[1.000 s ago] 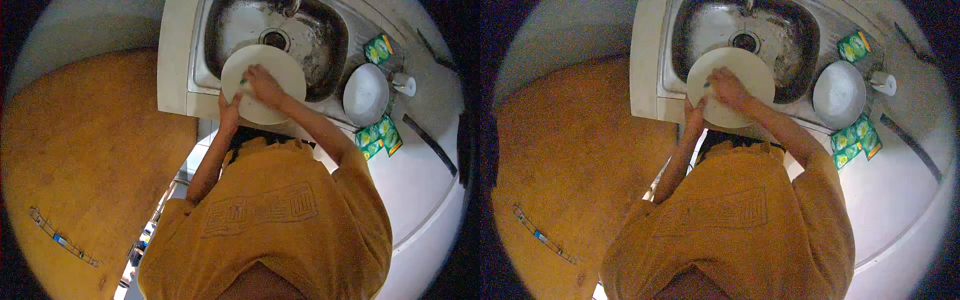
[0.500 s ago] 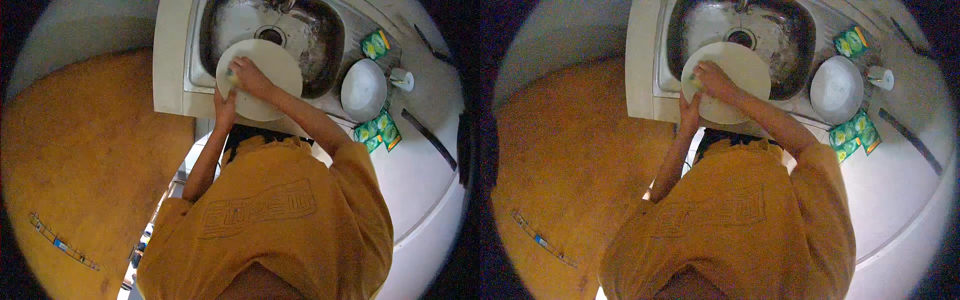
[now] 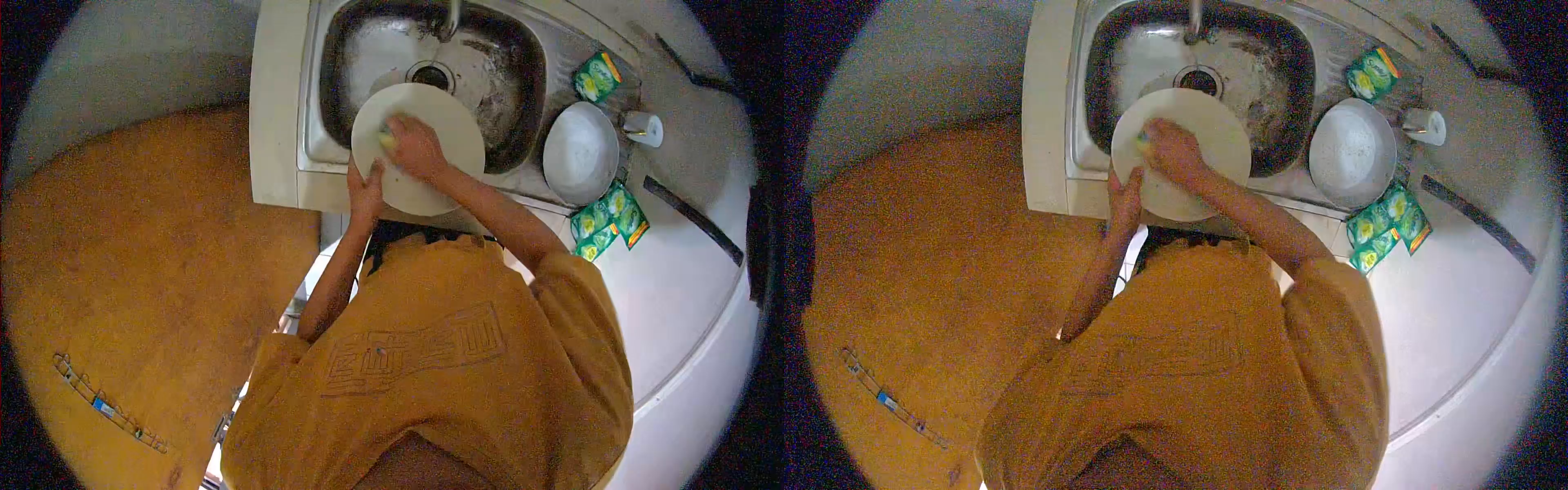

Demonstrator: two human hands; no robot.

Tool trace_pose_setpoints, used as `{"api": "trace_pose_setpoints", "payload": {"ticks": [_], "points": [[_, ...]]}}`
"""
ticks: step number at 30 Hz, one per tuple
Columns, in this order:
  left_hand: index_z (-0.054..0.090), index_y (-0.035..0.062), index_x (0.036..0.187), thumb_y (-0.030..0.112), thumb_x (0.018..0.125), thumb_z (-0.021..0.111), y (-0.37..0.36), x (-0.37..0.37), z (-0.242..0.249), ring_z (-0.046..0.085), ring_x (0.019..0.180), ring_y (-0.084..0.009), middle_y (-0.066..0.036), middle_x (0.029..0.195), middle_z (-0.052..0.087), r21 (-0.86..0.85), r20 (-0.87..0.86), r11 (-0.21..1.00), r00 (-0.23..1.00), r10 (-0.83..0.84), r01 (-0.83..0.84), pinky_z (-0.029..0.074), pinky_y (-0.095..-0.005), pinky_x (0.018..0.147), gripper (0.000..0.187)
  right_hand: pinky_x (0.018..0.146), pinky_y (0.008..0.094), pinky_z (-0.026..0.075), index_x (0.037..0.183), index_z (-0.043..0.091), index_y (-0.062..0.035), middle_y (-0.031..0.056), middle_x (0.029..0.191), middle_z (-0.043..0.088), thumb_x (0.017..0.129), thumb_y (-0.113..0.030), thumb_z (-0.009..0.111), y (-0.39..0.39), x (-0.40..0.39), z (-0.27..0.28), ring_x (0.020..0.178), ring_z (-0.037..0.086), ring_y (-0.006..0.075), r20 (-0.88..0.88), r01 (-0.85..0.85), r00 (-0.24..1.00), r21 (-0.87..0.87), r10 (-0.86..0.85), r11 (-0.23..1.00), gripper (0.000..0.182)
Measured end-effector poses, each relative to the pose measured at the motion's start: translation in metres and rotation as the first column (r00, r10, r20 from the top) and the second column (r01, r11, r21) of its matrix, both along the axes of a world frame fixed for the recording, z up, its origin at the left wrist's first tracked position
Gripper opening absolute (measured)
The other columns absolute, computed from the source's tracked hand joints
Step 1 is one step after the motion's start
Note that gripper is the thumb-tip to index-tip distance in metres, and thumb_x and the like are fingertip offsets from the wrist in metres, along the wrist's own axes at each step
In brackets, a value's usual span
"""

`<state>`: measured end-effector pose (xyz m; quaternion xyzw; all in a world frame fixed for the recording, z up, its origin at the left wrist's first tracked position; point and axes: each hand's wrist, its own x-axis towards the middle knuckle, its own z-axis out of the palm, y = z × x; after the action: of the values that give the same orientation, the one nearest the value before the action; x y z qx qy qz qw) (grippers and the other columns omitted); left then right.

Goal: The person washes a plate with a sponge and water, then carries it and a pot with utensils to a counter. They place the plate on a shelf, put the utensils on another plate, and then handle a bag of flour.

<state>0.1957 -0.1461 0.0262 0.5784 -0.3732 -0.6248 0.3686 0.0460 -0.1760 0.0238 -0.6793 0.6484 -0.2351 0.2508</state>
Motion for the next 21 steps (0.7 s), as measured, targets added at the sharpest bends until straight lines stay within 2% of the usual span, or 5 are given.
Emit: {"api": "trace_pose_setpoints", "payload": {"ticks": [3, 8, 16, 18, 21], "points": [[0.043, -0.0010, 0.131, 0.010, 0.091, 0.058, 0.001, -0.006, 0.019, 0.052, 0.111, -0.0237, -0.015, 0.123, 0.055, -0.011, 0.115, 0.999, 0.992, -0.045, 0.047, 0.041, -0.0353, 0.096, 0.044, 0.093, 0.0458, 0.044, 0.118, 0.052, 0.0005, 0.0222, 0.112, 0.058, 0.077, -0.025, 0.065, -0.055, -0.028, -0.037, 0.104, 0.056, 0.0407, 0.032, 0.053, 0.998, -0.210, -0.047, 0.976, 0.050], [0.045, -0.0003, 0.129, 0.008, 0.091, 0.056, -0.016, -0.011, 0.028, 0.052, 0.111, -0.0233, -0.015, 0.124, 0.054, 0.073, 0.080, 0.997, 0.997, 0.003, -0.008, 0.042, -0.0351, 0.096, 0.041, 0.089, 0.0458, 0.048, 0.119, 0.053, 0.0021, 0.0253, 0.117, 0.057, 0.080, -0.026, 0.062, -0.015, -0.080, -0.019, 0.104, 0.058, 0.0385, -0.193, 0.180, 0.973, 0.307, -0.124, 0.934, 0.050], [0.041, -0.0004, 0.132, 0.010, 0.094, 0.053, -0.065, -0.028, 0.035, 0.053, 0.110, -0.0225, -0.012, 0.123, 0.054, 0.077, -0.020, 0.997, 0.999, -0.025, 0.027, 0.044, -0.0357, 0.094, 0.041, 0.074, 0.0443, 0.048, 0.106, 0.057, 0.0021, 0.0250, 0.096, 0.059, 0.075, -0.015, 0.068, 0.098, -0.151, 0.104, 0.087, 0.060, 0.0396, -0.124, 0.660, 0.745, -0.011, -0.656, 0.752, 0.037], [0.042, 0.0000, 0.131, 0.012, 0.094, 0.055, -0.078, -0.033, 0.028, 0.054, 0.108, -0.0216, -0.011, 0.123, 0.055, 0.057, 0.056, 0.998, 0.998, -0.020, 0.016, 0.044, -0.0344, 0.093, 0.041, 0.084, 0.0440, 0.048, 0.113, 0.053, 0.0011, 0.0210, 0.100, 0.059, 0.077, -0.022, 0.070, 0.120, -0.189, 0.089, 0.097, 0.057, 0.0398, -0.228, 0.576, 0.693, -0.396, -0.684, 0.715, 0.046], [0.042, 0.0004, 0.132, 0.014, 0.094, 0.057, -0.094, -0.048, 0.031, 0.054, 0.107, -0.0204, -0.011, 0.124, 0.054, -0.018, -0.084, 0.998, 0.995, -0.062, 0.061, 0.043, -0.0330, 0.093, 0.043, 0.086, 0.0470, 0.046, 0.120, 0.050, -0.0020, 0.0193, 0.102, 0.057, 0.077, -0.028, 0.071, 0.122, -0.225, 0.086, 0.097, 0.056, 0.0387, -0.484, 0.731, 0.550, -0.115, -0.681, 0.672, 0.055]]}}
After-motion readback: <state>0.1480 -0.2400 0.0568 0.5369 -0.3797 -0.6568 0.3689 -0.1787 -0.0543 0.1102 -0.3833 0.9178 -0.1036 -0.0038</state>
